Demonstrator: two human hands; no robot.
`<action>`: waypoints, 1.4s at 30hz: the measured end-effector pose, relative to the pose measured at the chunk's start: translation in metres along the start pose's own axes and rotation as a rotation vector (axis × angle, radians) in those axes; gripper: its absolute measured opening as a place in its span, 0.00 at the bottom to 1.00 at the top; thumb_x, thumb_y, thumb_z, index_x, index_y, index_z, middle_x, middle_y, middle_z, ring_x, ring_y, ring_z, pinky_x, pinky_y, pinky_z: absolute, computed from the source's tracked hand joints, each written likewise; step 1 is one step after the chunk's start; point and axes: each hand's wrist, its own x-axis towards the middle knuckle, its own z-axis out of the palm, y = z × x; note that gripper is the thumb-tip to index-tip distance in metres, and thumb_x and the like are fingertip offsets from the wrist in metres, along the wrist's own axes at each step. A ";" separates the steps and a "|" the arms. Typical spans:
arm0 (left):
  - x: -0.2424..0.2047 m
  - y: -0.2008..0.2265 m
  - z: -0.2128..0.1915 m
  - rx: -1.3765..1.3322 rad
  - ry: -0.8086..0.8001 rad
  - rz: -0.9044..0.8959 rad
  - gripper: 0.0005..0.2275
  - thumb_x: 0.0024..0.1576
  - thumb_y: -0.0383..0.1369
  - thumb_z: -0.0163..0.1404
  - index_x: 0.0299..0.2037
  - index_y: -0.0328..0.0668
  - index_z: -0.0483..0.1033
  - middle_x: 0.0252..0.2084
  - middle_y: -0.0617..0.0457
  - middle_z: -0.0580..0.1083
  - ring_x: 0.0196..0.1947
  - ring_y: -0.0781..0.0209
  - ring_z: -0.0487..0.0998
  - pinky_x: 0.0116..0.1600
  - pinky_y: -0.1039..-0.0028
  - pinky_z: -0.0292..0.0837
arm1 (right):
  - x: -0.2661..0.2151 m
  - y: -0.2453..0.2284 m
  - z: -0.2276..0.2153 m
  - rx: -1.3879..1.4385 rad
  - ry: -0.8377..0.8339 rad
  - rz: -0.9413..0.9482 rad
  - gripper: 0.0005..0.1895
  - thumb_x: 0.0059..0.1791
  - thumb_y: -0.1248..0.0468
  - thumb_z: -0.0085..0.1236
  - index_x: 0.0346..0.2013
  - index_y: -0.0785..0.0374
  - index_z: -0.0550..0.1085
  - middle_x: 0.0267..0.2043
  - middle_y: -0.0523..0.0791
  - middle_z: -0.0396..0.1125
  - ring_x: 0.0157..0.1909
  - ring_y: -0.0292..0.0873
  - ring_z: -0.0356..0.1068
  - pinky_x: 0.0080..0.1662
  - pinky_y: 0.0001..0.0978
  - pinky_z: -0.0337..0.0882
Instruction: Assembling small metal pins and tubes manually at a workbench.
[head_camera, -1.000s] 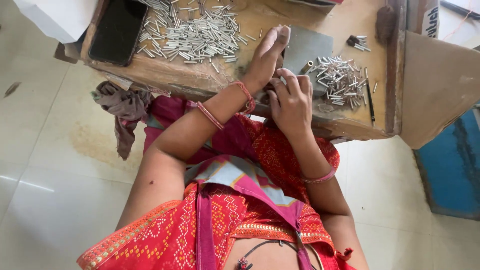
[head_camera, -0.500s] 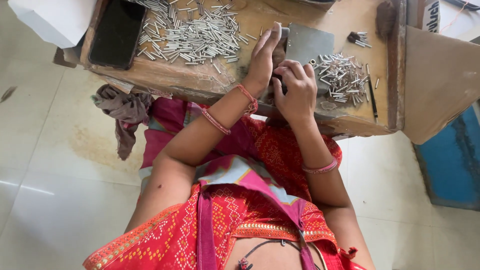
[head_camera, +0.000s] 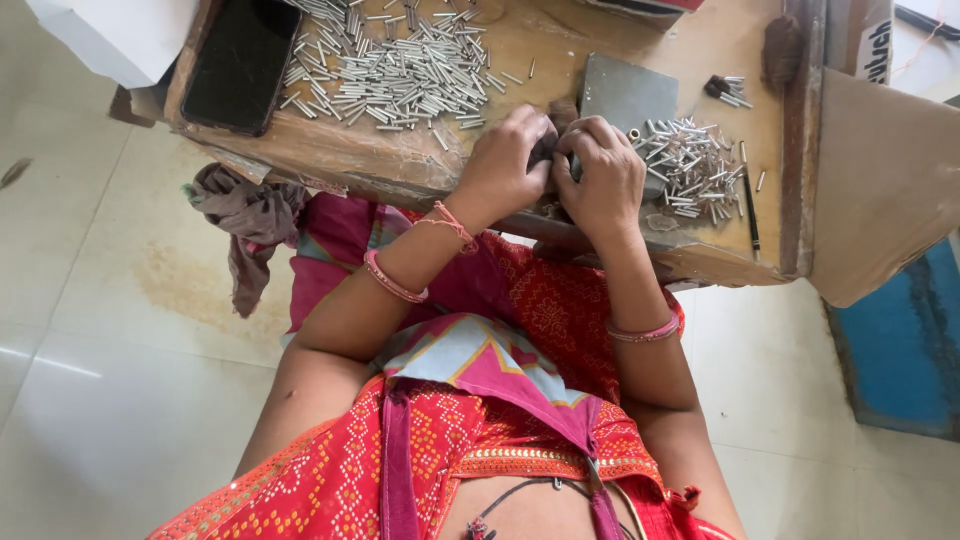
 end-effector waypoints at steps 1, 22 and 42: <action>0.003 -0.003 0.002 0.039 -0.073 -0.045 0.10 0.48 0.25 0.53 0.40 0.35 0.74 0.42 0.39 0.73 0.45 0.37 0.75 0.49 0.55 0.71 | -0.001 0.002 0.000 0.035 0.026 -0.007 0.05 0.46 0.66 0.61 0.36 0.61 0.76 0.46 0.45 0.70 0.49 0.52 0.71 0.49 0.44 0.71; -0.011 -0.024 0.044 -0.085 0.093 -0.163 0.29 0.48 0.18 0.46 0.66 0.27 0.64 0.63 0.34 0.70 0.66 0.38 0.68 0.72 0.60 0.60 | -0.053 -0.032 -0.038 0.078 0.047 0.011 0.06 0.49 0.71 0.61 0.41 0.65 0.76 0.47 0.49 0.71 0.48 0.52 0.74 0.49 0.42 0.74; -0.029 0.079 -0.036 -0.298 -0.294 0.143 0.16 0.52 0.16 0.46 0.50 0.33 0.71 0.45 0.42 0.71 0.48 0.40 0.75 0.53 0.61 0.73 | -0.104 0.006 -0.025 0.983 0.087 0.433 0.04 0.54 0.75 0.59 0.44 0.71 0.75 0.44 0.45 0.70 0.39 0.35 0.68 0.44 0.25 0.68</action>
